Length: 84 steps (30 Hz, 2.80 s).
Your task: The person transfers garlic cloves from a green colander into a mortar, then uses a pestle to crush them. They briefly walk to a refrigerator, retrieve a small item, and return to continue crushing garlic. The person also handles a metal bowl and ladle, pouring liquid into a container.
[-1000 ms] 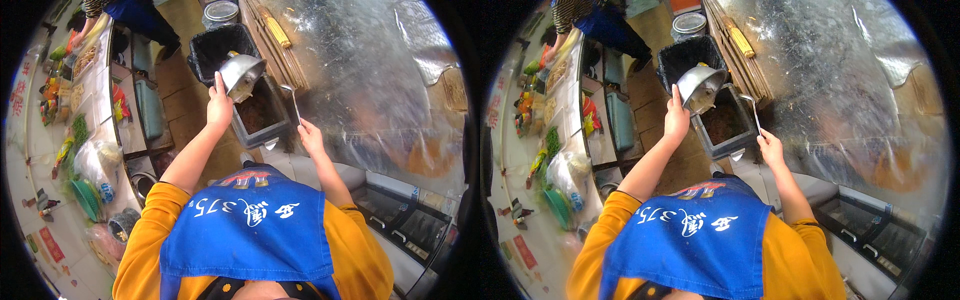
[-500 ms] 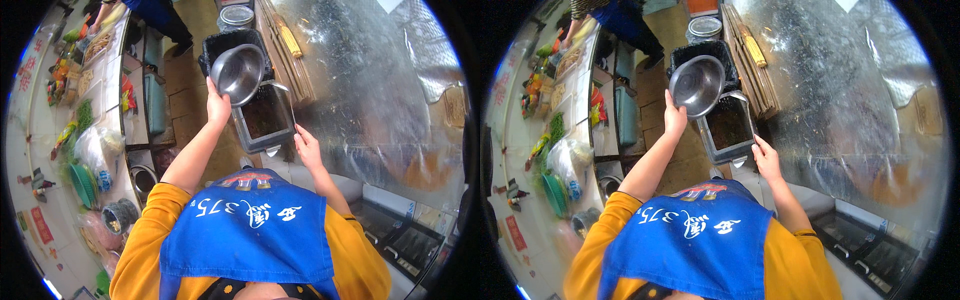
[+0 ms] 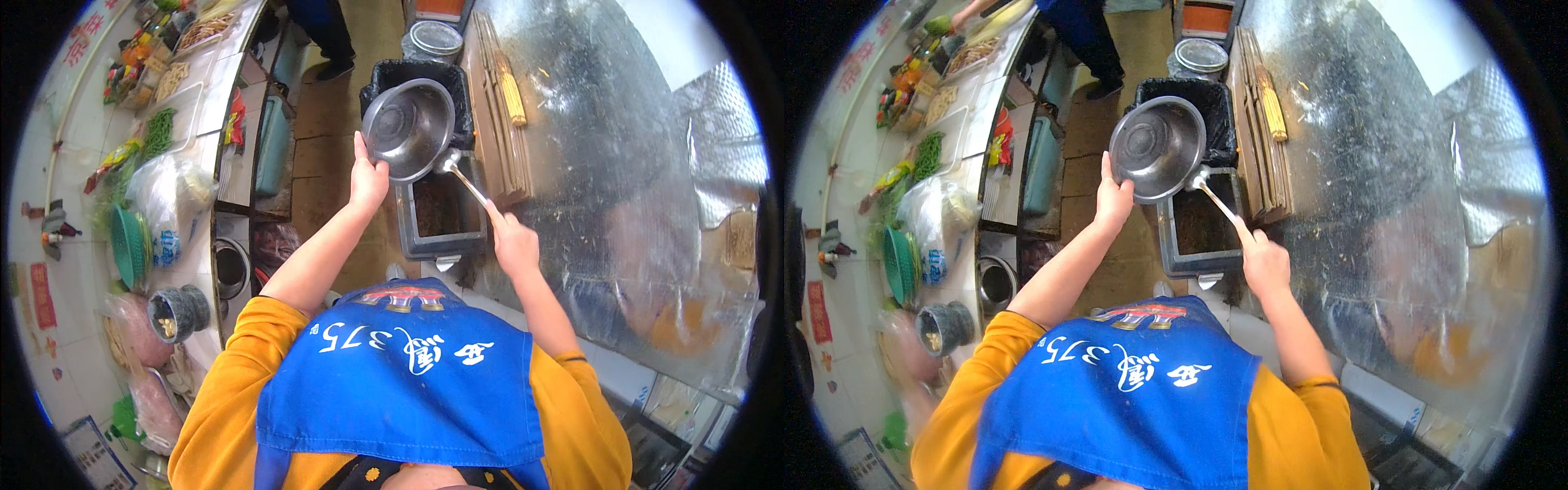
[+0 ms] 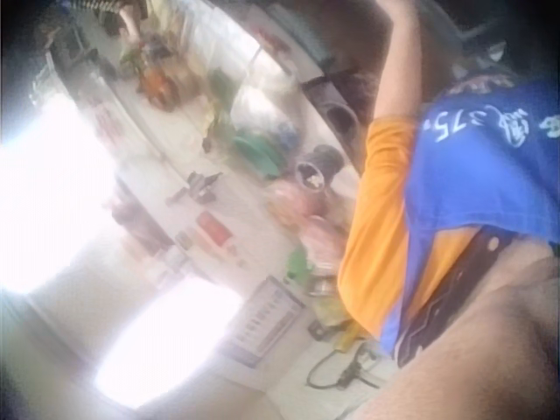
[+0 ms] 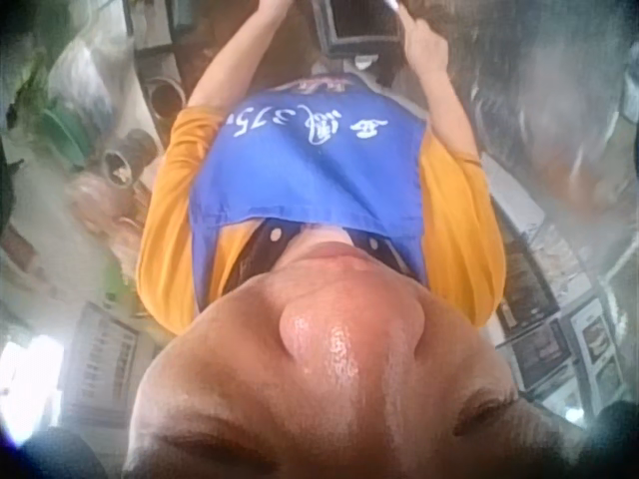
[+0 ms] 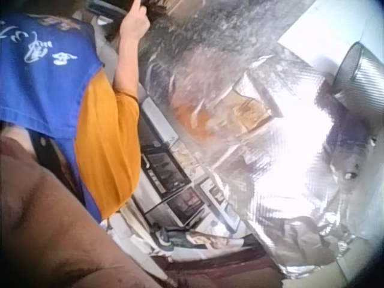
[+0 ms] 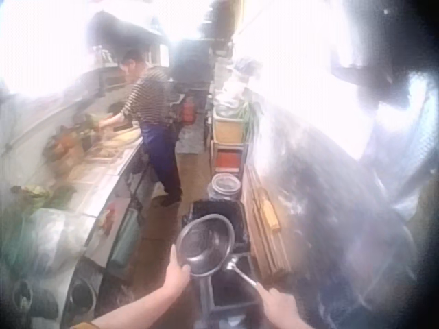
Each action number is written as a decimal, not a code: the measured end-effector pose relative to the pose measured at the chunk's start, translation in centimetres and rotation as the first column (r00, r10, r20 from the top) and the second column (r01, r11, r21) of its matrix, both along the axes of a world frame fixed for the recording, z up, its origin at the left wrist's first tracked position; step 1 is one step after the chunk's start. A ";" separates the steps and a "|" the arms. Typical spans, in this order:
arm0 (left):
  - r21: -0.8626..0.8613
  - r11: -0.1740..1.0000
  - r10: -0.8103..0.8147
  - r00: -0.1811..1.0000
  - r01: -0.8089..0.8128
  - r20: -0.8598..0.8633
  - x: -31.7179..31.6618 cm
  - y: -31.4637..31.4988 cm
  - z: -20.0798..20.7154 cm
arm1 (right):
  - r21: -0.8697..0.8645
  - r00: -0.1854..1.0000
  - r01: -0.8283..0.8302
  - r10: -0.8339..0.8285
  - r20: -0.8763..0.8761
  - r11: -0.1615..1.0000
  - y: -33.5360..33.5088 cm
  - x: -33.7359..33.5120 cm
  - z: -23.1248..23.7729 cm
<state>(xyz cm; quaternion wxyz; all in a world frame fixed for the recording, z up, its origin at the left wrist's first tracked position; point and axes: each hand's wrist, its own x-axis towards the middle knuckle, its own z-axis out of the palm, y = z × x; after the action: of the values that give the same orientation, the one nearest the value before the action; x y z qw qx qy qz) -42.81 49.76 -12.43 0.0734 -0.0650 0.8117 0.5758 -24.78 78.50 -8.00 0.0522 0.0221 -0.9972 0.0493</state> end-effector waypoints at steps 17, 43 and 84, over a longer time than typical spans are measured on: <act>0.750 0.545 0.052 0.909 -0.374 0.414 4.8 -4.8 -0.9 | -0.861 0.793 0.496 0.463 0.397 -0.111 -9.6 -6.9 4.8; 0.396 -0.445 0.864 -0.269 -0.803 0.426 60.2 -32.8 6.1 | -0.894 0.229 -0.312 0.938 0.258 0.322 -51.7 -12.0 5.4; -0.343 0.303 0.633 0.457 -0.889 -0.625 27.8 -46.4 6.6 | -0.383 -0.448 -0.771 0.860 -0.242 -0.509 -76.3 -9.3 7.9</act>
<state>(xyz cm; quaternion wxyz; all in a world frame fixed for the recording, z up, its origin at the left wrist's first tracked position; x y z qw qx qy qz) -15.03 3.33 -5.83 -0.3981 -0.3599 0.8129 0.2264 -34.03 2.25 -0.14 -0.1206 0.8361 -0.4587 0.2756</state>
